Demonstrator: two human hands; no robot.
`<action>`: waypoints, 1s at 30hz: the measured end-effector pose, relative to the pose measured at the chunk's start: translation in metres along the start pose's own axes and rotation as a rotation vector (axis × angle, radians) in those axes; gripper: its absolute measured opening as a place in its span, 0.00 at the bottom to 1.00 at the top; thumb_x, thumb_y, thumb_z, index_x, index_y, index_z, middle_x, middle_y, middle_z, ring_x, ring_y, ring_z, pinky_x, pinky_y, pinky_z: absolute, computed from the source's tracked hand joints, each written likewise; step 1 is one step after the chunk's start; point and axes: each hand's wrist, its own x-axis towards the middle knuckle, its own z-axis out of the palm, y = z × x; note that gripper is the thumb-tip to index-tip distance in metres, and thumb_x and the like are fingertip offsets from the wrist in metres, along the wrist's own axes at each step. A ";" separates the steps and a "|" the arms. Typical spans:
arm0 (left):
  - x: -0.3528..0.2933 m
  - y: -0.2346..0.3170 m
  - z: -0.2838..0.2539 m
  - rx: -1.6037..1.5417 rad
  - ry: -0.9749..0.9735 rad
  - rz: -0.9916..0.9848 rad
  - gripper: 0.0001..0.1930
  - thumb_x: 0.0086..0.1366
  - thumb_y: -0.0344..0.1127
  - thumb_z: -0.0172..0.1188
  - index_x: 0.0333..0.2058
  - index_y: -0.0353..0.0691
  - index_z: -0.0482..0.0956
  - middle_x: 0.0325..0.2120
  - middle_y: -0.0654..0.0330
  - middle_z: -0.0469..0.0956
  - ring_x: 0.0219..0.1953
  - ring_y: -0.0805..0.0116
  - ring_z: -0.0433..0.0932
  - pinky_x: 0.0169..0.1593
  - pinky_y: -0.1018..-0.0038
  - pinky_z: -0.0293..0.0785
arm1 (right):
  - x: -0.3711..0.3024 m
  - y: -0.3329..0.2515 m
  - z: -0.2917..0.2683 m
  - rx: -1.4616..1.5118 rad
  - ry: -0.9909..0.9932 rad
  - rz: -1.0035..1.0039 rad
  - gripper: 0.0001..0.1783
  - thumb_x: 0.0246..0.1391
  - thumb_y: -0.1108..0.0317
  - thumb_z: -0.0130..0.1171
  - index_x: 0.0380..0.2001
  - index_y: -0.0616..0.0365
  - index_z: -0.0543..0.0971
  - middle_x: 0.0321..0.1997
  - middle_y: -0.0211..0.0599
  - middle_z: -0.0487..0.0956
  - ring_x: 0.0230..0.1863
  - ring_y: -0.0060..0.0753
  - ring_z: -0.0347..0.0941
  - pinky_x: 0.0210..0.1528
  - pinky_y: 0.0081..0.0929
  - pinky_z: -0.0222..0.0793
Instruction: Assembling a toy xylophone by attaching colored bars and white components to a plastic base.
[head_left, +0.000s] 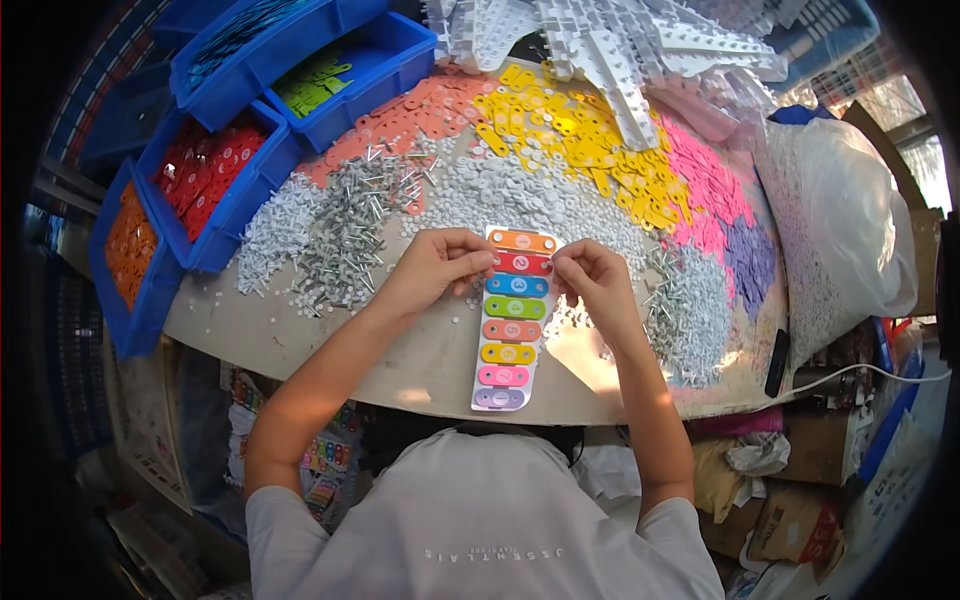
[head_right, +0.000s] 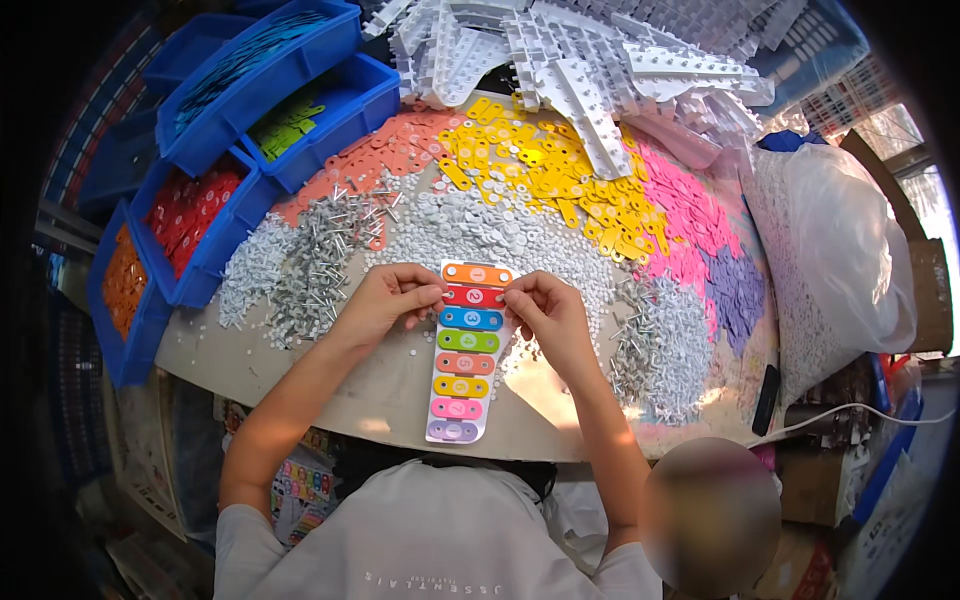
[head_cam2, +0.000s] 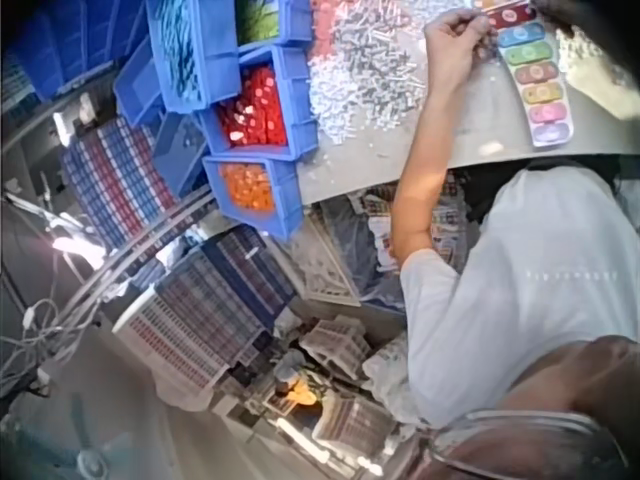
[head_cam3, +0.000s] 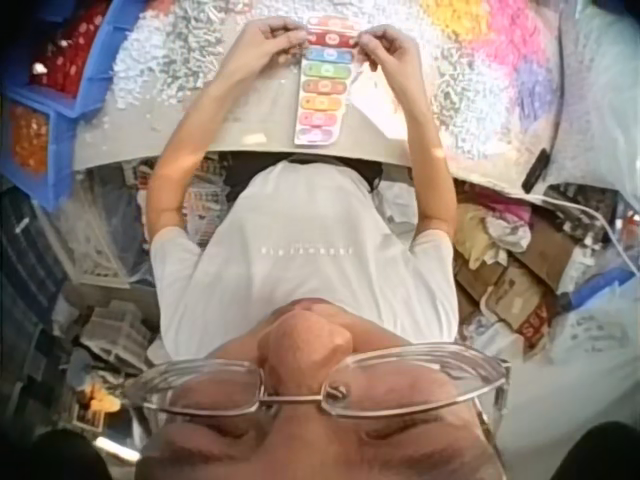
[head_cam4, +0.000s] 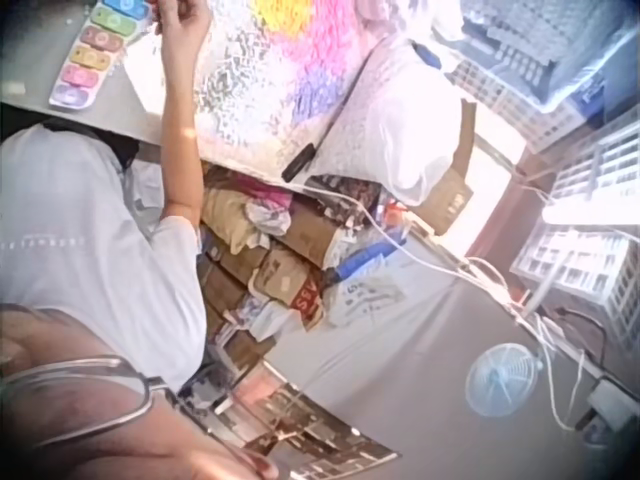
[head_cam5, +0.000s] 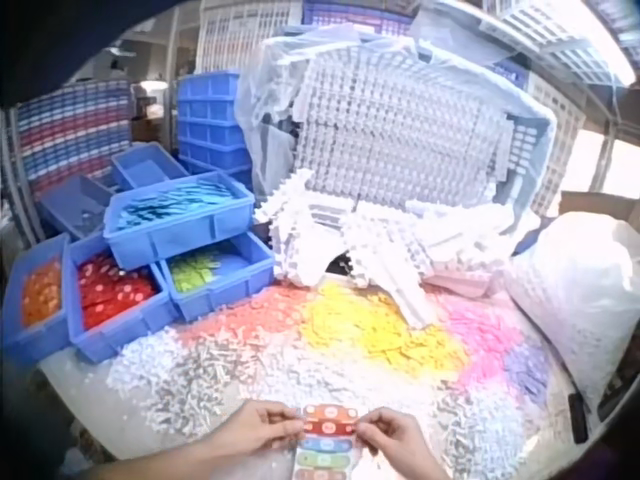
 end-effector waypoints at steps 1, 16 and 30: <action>0.003 -0.002 0.001 -0.002 0.002 0.001 0.08 0.68 0.32 0.65 0.42 0.34 0.83 0.28 0.63 0.83 0.25 0.83 0.74 0.25 0.85 0.69 | 0.002 0.001 -0.001 -0.025 -0.014 0.009 0.06 0.65 0.69 0.60 0.37 0.61 0.79 0.25 0.27 0.79 0.25 0.14 0.73 0.24 0.14 0.64; 0.009 0.007 0.013 0.152 0.165 -0.062 0.20 0.65 0.40 0.70 0.47 0.35 0.72 0.21 0.67 0.77 0.19 0.84 0.68 0.20 0.84 0.58 | 0.016 -0.025 0.002 -0.689 -0.018 0.072 0.21 0.56 0.57 0.71 0.42 0.60 0.75 0.23 0.35 0.79 0.23 0.16 0.72 0.21 0.16 0.61; 0.041 -0.012 0.005 0.372 0.011 -0.135 0.15 0.65 0.36 0.69 0.38 0.38 0.69 0.25 0.65 0.76 0.25 0.81 0.71 0.25 0.81 0.65 | 0.055 -0.011 -0.026 -0.620 -0.338 0.263 0.33 0.53 0.47 0.73 0.44 0.69 0.78 0.34 0.42 0.81 0.36 0.28 0.77 0.32 0.28 0.73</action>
